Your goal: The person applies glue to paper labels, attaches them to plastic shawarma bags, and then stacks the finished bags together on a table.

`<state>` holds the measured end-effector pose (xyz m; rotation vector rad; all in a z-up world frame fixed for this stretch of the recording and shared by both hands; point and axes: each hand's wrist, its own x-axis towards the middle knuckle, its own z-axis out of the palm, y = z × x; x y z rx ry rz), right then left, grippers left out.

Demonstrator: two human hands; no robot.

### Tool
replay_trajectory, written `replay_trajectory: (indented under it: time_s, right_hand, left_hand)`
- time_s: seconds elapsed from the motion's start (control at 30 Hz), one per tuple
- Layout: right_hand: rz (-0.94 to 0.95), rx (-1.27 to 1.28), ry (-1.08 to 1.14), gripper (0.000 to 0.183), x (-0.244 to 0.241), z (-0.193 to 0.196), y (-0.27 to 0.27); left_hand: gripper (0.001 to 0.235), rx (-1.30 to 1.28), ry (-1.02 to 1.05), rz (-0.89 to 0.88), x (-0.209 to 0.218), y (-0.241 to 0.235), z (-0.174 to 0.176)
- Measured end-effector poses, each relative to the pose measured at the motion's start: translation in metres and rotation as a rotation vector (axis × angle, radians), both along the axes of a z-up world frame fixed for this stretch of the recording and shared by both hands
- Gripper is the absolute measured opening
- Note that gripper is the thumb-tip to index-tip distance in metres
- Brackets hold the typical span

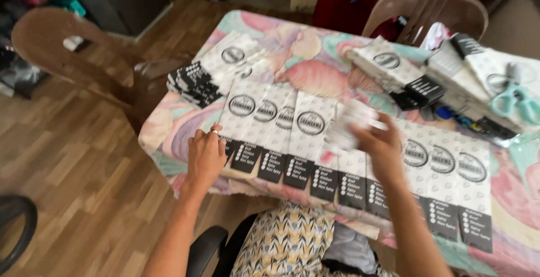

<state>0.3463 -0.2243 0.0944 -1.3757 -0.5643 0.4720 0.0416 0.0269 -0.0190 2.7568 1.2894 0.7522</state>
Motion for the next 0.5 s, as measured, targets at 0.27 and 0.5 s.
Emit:
replay_trajectory:
  time_s: [0.27,0.5]
  right_hand:
    - [-0.369,-0.567,-0.253,0.046,0.192,-0.027,-0.234]
    - [-0.486,-0.845,-0.242,0.048,0.284,-0.145,-0.333]
  left_hand:
    - [0.038,-0.067,-0.33,-0.339,0.085,-0.102,0.083]
    - [0.023,-0.036,-0.426,-0.802,0.164,-0.195,0.108]
